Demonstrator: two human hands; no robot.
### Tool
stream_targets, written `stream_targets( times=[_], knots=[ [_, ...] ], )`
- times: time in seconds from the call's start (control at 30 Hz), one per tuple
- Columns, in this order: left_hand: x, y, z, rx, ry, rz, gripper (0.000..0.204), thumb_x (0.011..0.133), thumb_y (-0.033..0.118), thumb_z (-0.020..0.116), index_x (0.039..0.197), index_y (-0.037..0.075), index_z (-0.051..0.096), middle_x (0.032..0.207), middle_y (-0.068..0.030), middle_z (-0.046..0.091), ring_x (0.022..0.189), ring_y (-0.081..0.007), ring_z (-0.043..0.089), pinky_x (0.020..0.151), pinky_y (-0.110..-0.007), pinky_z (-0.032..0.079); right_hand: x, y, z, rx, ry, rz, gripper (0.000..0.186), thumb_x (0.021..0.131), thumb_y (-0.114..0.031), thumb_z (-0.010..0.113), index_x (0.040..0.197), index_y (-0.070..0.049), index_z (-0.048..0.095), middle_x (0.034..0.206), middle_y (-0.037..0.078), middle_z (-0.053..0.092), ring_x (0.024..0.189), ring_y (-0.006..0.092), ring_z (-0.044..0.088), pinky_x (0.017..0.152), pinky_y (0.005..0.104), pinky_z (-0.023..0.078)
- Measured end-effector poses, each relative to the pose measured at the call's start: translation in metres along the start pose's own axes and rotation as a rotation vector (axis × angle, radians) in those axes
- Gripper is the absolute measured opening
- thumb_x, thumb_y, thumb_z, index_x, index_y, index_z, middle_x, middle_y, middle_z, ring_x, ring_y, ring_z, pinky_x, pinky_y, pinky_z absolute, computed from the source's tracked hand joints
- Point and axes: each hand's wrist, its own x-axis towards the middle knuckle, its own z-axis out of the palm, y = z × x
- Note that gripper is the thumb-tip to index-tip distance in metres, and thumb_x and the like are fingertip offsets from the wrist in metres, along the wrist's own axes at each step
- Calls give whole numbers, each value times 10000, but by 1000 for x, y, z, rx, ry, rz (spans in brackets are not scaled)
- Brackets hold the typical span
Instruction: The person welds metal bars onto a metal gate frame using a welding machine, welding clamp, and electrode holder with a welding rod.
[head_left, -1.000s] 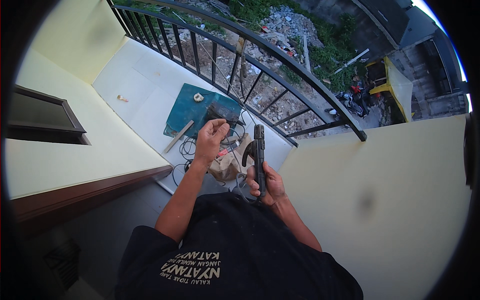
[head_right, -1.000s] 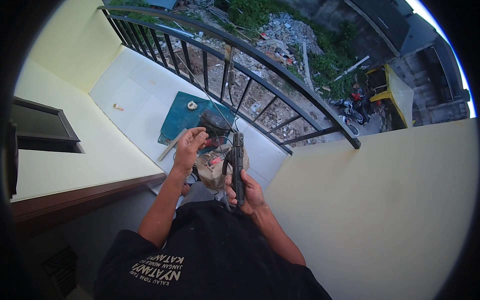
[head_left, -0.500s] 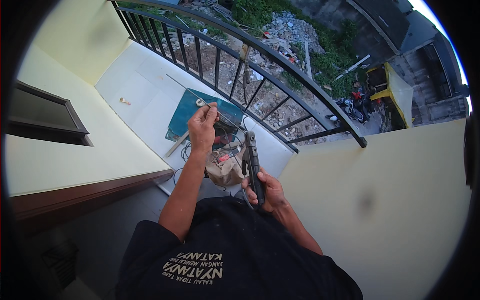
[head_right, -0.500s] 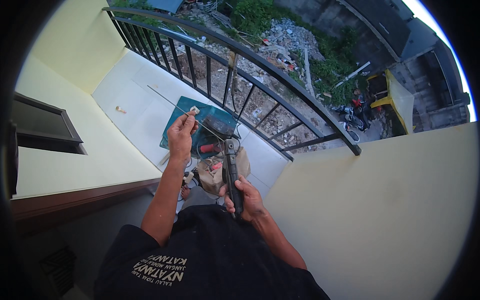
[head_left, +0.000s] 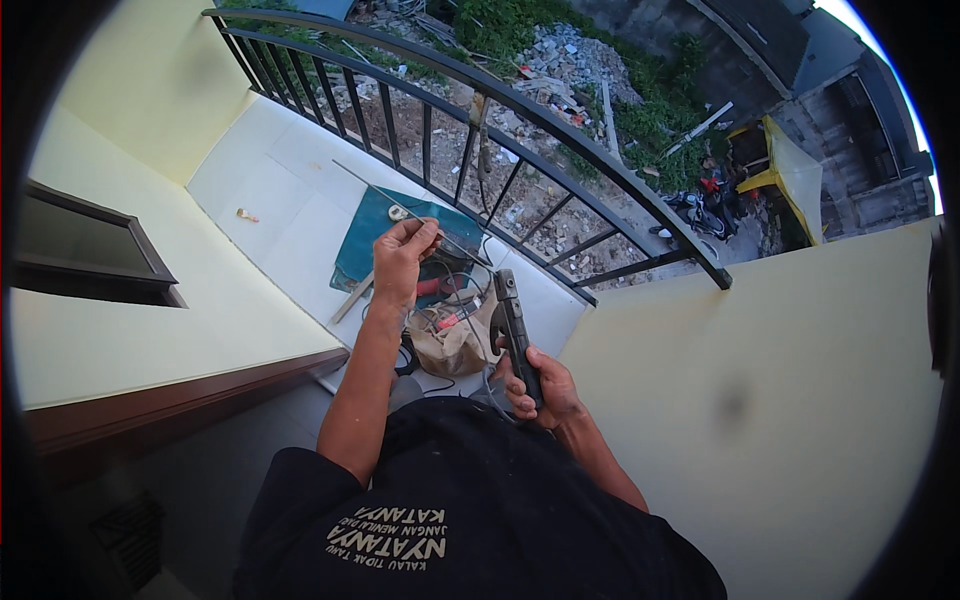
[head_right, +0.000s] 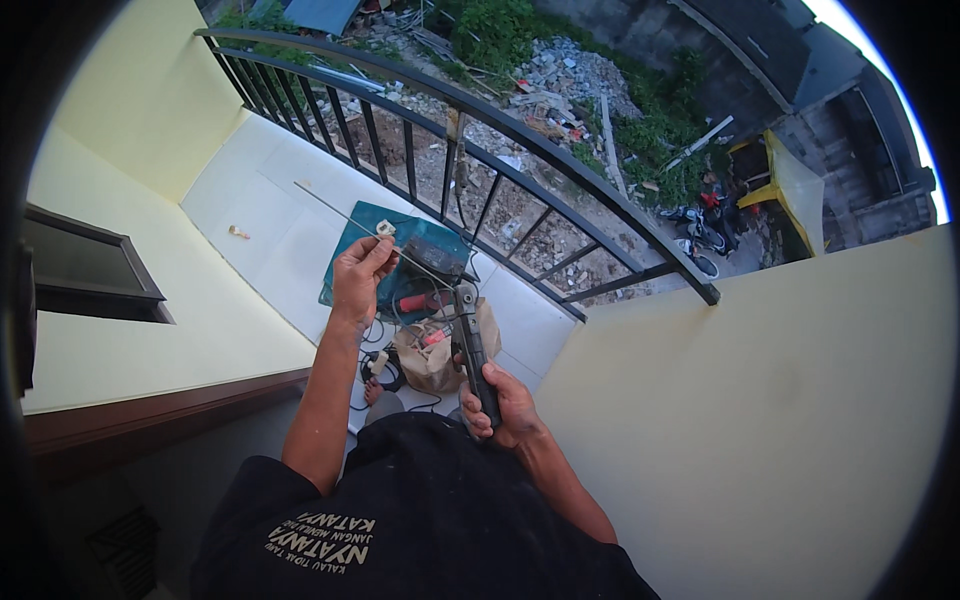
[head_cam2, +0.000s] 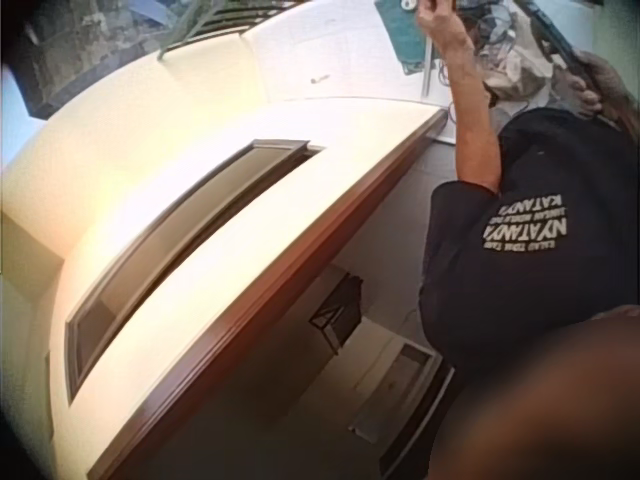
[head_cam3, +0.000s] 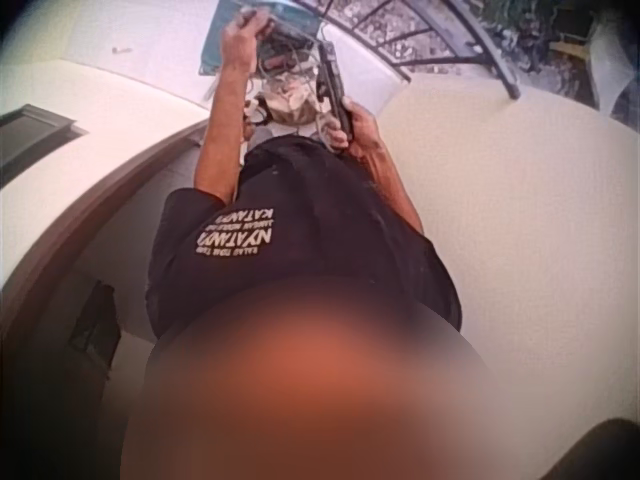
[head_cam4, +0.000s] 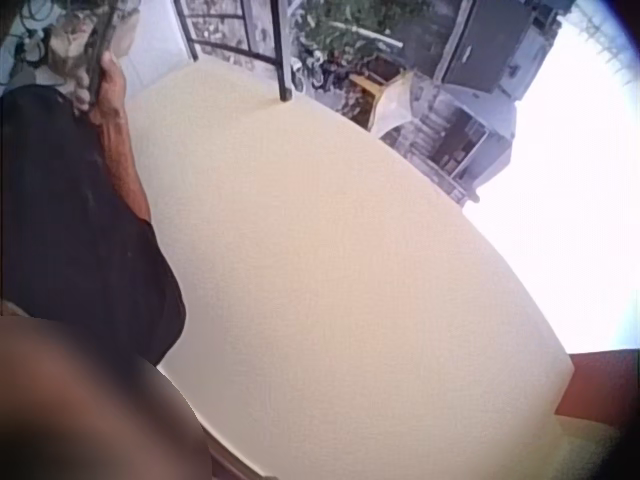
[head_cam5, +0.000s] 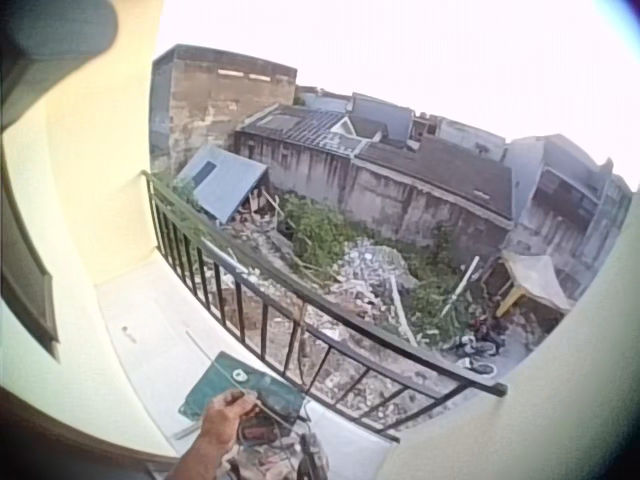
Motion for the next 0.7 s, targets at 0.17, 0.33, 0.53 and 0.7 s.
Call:
stream_targets(
  times=[0.17,0.33,0.53,0.7],
  knots=[
    [5,3,-8,144,-42,15,225,962,190,715,1063,-11,717,900,-39,723,808,-75,641,733,-202,501,-10,1,8,-71,27,-172,469,1027,-355,512,1400,-91,407,743,77,525,505,143,508,401,278,413],
    [-21,-8,-32,171,-181,-102,250,973,192,698,1110,-17,691,914,-45,721,804,-73,633,731,-206,493,-43,-29,46,-187,162,-761,557,1020,-315,533,1481,-85,322,793,89,550,515,181,570,424,355,543],
    [-20,-38,-26,329,-252,-133,208,961,154,687,1054,-32,696,906,-40,715,813,-84,638,745,-222,496,-124,-108,109,-704,864,-1275,418,1001,-146,517,1360,-13,349,723,38,546,412,91,482,318,225,321],
    [-2,-31,71,586,-365,85,228,908,165,721,1034,-25,707,913,-92,734,850,-128,676,778,-273,528,-171,-179,124,-1023,1273,-1339,459,949,-93,560,1357,44,400,703,21,555,412,54,451,342,207,312]
  ],
)
